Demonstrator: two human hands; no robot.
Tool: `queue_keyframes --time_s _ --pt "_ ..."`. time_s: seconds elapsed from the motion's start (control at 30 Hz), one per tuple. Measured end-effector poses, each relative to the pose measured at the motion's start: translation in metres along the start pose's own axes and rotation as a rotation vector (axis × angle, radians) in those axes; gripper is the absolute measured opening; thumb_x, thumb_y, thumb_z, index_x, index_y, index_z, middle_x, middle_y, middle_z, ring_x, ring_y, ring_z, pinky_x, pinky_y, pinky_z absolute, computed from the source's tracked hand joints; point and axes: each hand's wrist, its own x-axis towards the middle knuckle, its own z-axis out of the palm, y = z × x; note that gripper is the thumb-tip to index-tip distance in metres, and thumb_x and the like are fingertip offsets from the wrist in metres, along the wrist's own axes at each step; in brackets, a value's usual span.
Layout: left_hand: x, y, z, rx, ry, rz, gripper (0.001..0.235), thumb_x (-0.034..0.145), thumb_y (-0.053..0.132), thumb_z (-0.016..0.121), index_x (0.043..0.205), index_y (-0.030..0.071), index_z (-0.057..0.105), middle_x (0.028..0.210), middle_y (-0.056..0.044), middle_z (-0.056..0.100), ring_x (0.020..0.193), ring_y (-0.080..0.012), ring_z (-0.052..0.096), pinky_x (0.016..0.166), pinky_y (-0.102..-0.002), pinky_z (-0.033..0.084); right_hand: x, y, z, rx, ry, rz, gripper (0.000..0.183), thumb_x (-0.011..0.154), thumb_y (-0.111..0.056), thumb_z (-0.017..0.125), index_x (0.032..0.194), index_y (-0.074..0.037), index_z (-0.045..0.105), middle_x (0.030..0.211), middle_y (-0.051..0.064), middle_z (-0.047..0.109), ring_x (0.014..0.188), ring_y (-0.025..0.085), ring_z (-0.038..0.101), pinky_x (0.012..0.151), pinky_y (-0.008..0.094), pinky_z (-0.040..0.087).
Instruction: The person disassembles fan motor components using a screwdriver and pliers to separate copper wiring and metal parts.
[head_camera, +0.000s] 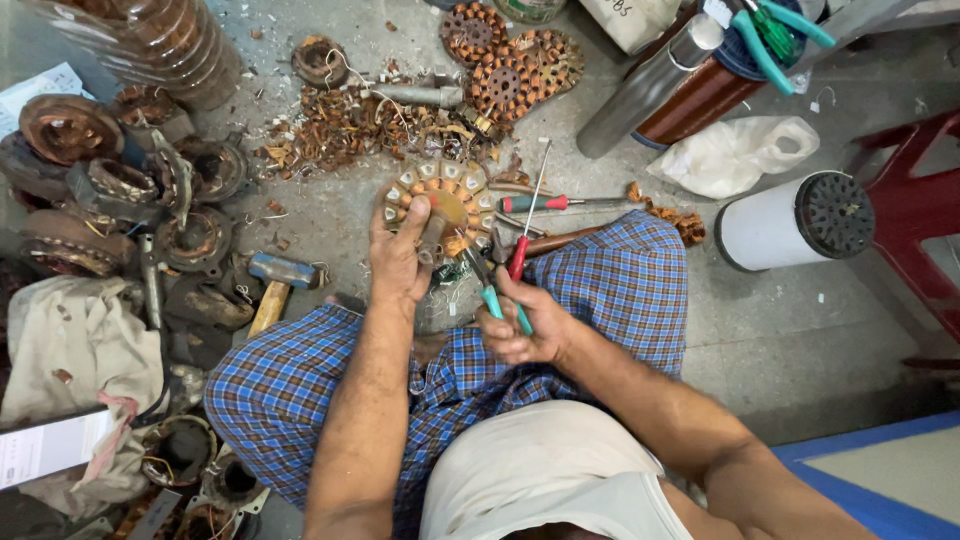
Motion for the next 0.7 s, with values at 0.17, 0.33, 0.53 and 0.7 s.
queue_keyframes --time_s 0.17,0.33,0.53,0.7 --pt "0.0 -0.004 0.002 0.014 0.002 -0.023 0.061 0.083 0.021 0.082 0.136 0.016 0.054 0.124 -0.005 0.062 0.11 -0.0225 0.068 0.087 -0.044 0.065 -0.011 0.009 -0.01 -0.394 0.201 -0.163 0.063 0.102 -0.062 0.051 0.075 -0.006 0.058 0.061 0.005 0.053 0.048 0.013 0.047 0.041 0.026 0.038" --pt "-0.001 -0.005 0.012 0.199 0.068 0.02 0.056 0.088 0.019 0.081 0.138 0.008 0.057 0.12 -0.01 0.068 0.108 -0.0239 0.068 0.091 -0.04 0.061 -0.027 -0.011 -0.023 -1.96 0.604 -0.619 0.052 0.109 -0.049 0.053 0.085 -0.004 0.064 0.075 0.013 0.064 0.066 0.027 0.064 0.059 0.041 0.052" --pt "-0.007 -0.002 0.025 0.573 0.237 -0.059 0.054 0.091 0.021 0.079 0.14 0.012 0.059 0.132 -0.008 0.051 0.117 -0.0234 0.052 0.09 -0.047 0.053 -0.039 -0.009 -0.042 -2.101 0.752 -0.439 0.047 0.102 -0.046 0.055 0.094 -0.001 0.065 0.084 0.017 0.068 0.065 0.03 0.067 0.055 0.041 0.055" --pt "-0.004 -0.013 0.018 0.471 0.074 0.06 0.057 0.088 0.031 0.08 0.137 0.01 0.06 0.126 -0.016 0.068 0.112 -0.0255 0.07 0.091 -0.044 0.065 -0.037 0.005 -0.047 -1.443 0.651 -0.493 0.047 0.108 -0.042 0.057 0.083 -0.003 0.062 0.07 0.009 0.062 0.057 0.021 0.059 0.052 0.035 0.05"
